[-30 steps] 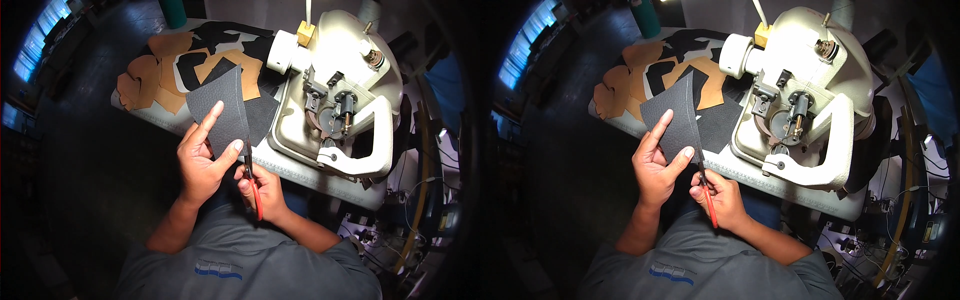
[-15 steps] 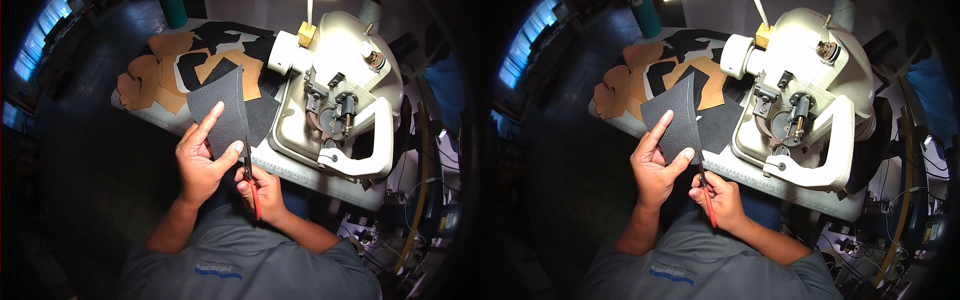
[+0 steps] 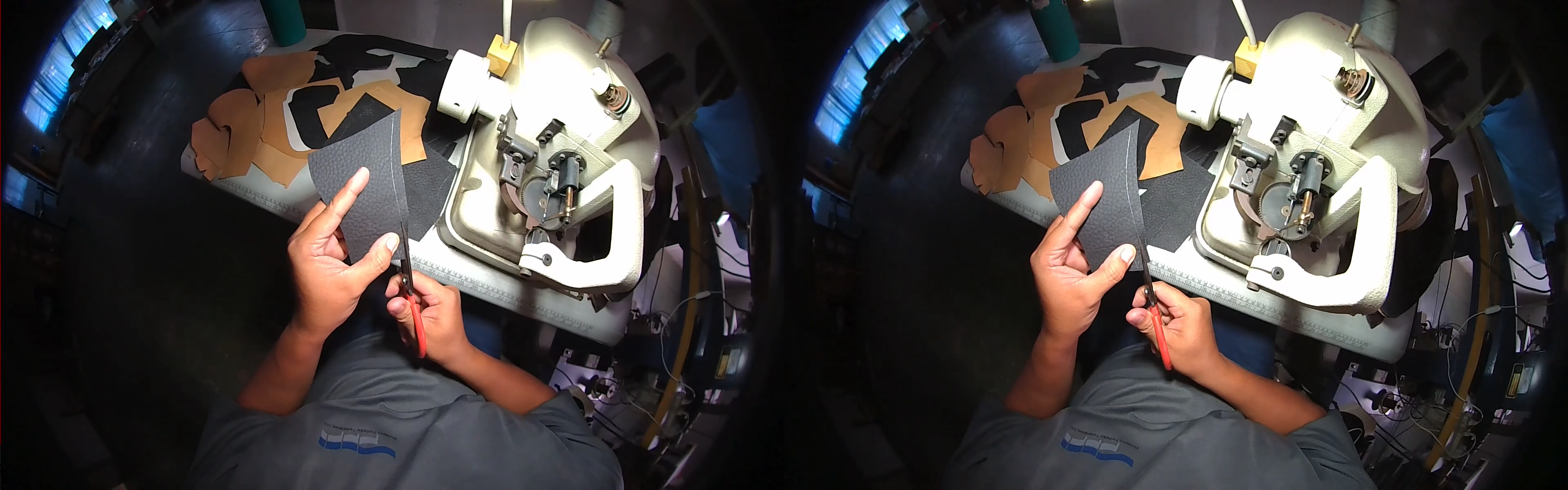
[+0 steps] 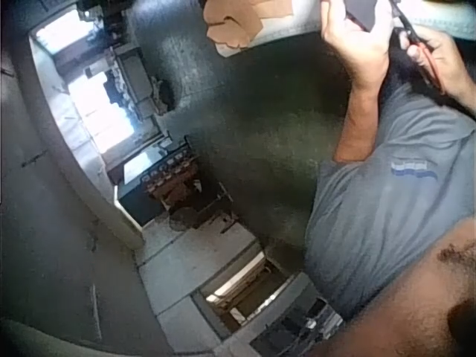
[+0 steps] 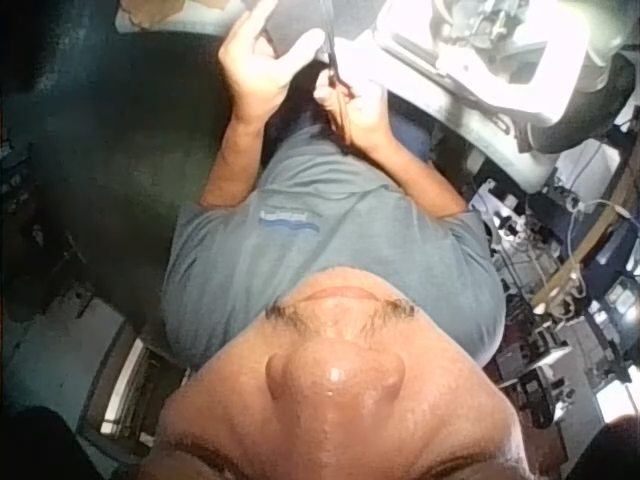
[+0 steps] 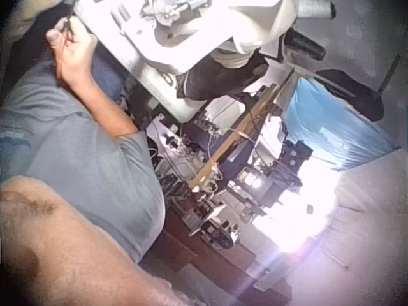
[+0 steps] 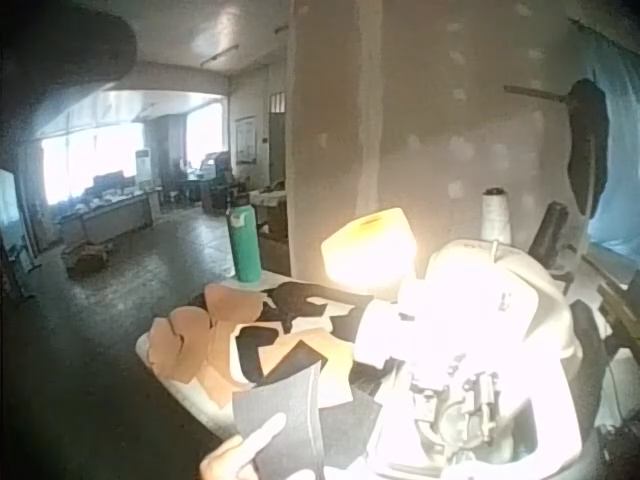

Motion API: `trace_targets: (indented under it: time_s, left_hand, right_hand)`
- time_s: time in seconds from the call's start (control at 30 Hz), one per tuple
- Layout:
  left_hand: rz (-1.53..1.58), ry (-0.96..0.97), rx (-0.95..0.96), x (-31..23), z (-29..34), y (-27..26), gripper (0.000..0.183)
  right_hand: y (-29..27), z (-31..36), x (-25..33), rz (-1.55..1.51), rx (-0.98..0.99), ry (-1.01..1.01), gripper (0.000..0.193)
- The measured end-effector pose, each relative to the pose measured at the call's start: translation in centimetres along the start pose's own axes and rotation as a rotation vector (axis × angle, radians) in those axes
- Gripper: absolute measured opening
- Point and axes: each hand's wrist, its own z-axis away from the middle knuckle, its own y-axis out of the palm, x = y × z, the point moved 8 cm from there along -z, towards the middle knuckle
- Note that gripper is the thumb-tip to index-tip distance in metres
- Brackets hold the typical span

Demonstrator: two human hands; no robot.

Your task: Trimming excess material from leather shoe components using scissors.

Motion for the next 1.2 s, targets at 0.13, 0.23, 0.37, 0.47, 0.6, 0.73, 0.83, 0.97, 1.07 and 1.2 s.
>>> trace_targets:
  time_s: [0.13,0.23,0.37,0.47,0.6,0.73,0.83,0.97,1.07,1.2]
  left_hand:
    - [0.033,0.031,0.001,-0.9,-0.1,0.5,0.077]
    - [0.066,-0.07,0.073,-0.3,0.8,1.0,0.075]
    - [0.156,-0.091,0.094,-0.6,0.9,1.3,0.08]
    - [0.161,-0.087,0.091,-0.9,0.9,1.4,0.08]
    - [0.193,-0.118,0.077,-0.7,0.9,1.3,0.079]
    - [0.119,-0.093,0.101,-0.7,1.2,1.1,0.079]
    - [0.137,-0.08,0.072,-1.1,1.1,1.1,0.073]
    - [0.1,-0.135,-0.006,-0.4,1.2,-0.3,0.048]
    - [0.159,-0.099,-0.001,-0.7,0.5,-0.1,0.041]
    - [0.283,-0.11,0.005,-1.8,-0.4,0.4,0.046]
  right_hand:
    - [-0.1,-0.2,0.0,-0.037,-0.004,-0.073,0.035]
    - [-0.5,-0.2,0.1,-0.033,-0.04,-0.11,0.036]
    - [-0.4,-0.1,0.2,-0.057,-0.053,-0.111,0.037]
    - [-0.5,-0.1,0.2,-0.036,-0.046,-0.121,0.037]
    - [-0.4,-0.1,0.1,-0.035,-0.041,-0.109,0.036]
    - [-0.3,0.1,-0.1,-0.038,-0.039,-0.084,0.035]
    - [-0.3,-0.1,0.0,-0.047,-0.036,-0.101,0.033]
    - [-0.9,-0.3,0.1,-0.02,-0.081,-0.122,0.021]
    - [-0.9,0.0,0.3,0.003,-0.076,-0.099,0.015]
    - [-1.0,0.0,0.5,0.017,-0.079,-0.129,0.011]
